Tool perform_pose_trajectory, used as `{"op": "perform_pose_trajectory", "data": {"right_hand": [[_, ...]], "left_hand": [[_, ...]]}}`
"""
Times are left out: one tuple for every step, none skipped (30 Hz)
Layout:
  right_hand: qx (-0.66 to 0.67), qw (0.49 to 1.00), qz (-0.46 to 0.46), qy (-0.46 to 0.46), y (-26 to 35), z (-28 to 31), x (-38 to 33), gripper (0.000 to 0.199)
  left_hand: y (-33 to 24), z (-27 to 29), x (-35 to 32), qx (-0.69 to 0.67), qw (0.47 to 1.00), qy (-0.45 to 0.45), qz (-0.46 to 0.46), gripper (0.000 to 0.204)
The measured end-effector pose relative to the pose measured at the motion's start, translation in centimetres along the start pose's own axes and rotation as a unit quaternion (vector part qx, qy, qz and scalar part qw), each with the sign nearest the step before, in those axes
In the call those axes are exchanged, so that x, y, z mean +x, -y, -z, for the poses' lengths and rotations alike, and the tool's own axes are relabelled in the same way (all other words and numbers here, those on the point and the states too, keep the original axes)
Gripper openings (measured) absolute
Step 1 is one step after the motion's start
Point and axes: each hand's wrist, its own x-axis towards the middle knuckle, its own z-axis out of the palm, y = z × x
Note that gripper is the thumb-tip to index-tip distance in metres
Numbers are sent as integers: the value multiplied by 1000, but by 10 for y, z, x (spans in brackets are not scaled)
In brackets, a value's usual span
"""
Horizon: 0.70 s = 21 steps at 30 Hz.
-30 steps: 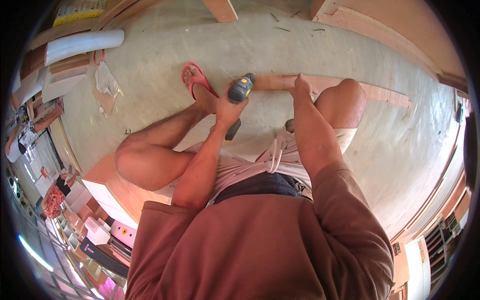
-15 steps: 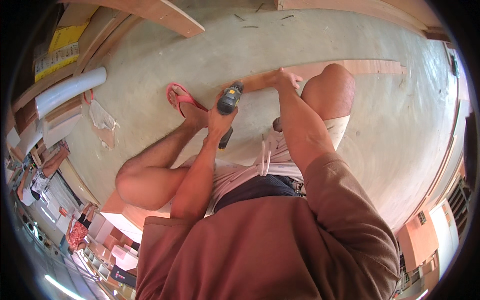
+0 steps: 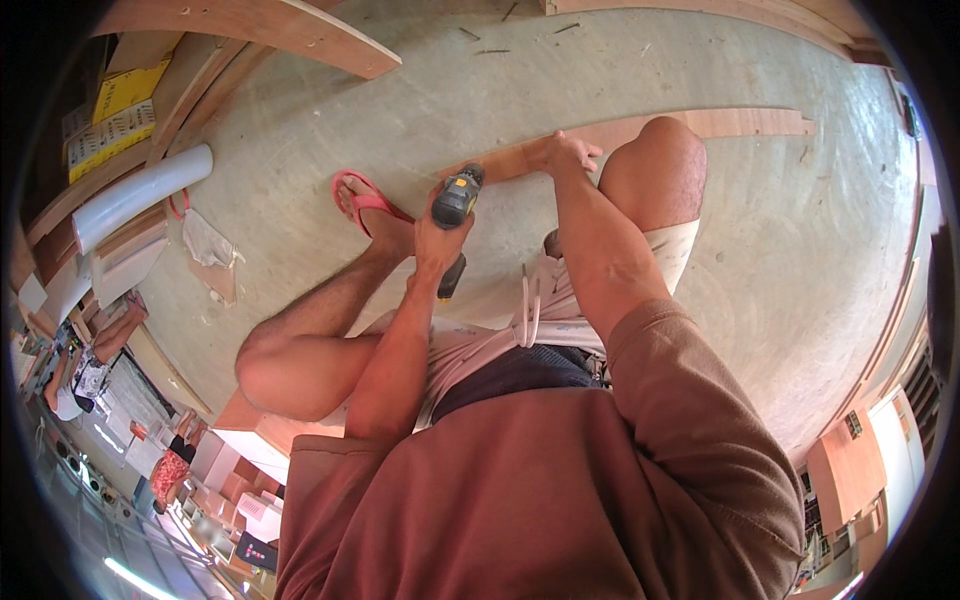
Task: The person sits on the floor and uses a cordless drill to drive screws into a long wooden plank. They align the plank, drill multiple screws along its length, and adjust the drill bit between actions.
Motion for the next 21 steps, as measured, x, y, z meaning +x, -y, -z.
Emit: {"op": "perform_pose_trajectory", "data": {"right_hand": [[-25, 995, -26, -90, 15, -35, 40, 13], [-12, 993, -37, -114, 17, -43, 52, 17], [-8, 992, -48, -119, 19, -43, 62, 17], [57, 992, -44, -104, 11, -54, 54, 27], [114, 990, -42, -69, 5, -47, 42, 33], [173, 983, -44, -36, 0, -38, 34, 38], [232, 971, -50, -5, -2, -24, 28, 44], [231, 972, -37, -9, -5, -7, 16, 50], [231, 973, -23, -11, -7, 13, 3, 56], [226, 974, -20, -4, -11, 28, -14, 56], [186, 983, -3, 0, -8, 49, -21, 61], [146, 989, 13, 2, -5, 66, -25, 66], [106, 994, 23, -1, -2, 74, -19, 71], [108, 993, 8, 35, 0, 76, -12, 73], [110, 991, -5, 71, 1, 78, -6, 75], [115, 988, -18, 102, 3, 78, 2, 78], [130, 983, -29, 129, 3, 76, 8, 81], [143, 977, -40, 156, 3, 75, 13, 83], [167, 968, -50, 180, 3, 76, 14, 86], [180, 962, -54, 200, 2, 77, 15, 87], [192, 955, -59, 219, 2, 77, 16, 88]], "left_hand": [[-16, -9, 11, -2, 999, 30, -23, 76], [-20, -12, 15, -3, 999, 40, -26, 76], [-23, -14, 17, -4, 998, 49, -29, 76], [-12, -14, 18, -5, 999, 39, -31, 75], [-1, -12, 19, -7, 999, 27, -35, 75], [8, -12, 19, -9, 999, 20, -44, 74], [4, -13, 18, -19, 999, 18, -25, 60], [-4, -9, 15, -26, 1000, 15, -7, 47], [-8, -6, 11, -33, 999, 11, 11, 36], [-5, -2, 5, -37, 999, -1, 29, 33], [-8, 0, 4, -41, 998, -5, 37, 30], [-10, 2, 3, -46, 998, -7, 45, 28], [-12, 0, 6, -40, 998, -1, 38, 29], [-13, -2, 7, -34, 999, 3, 34, 30], [-14, -3, 8, -29, 999, 4, 32, 31], [-16, -4, 9, -25, 999, 9, 25, 32], [-19, -4, 9, -23, 999, 11, 19, 32], [-20, -4, 9, -20, 1000, 13, 14, 32], [-20, -4, 9, -17, 1000, 13, 14, 32], [-20, -3, 9, -15, 1000, 13, 14, 33], [-20, -3, 9, -12, 1000, 13, 15, 33]]}}
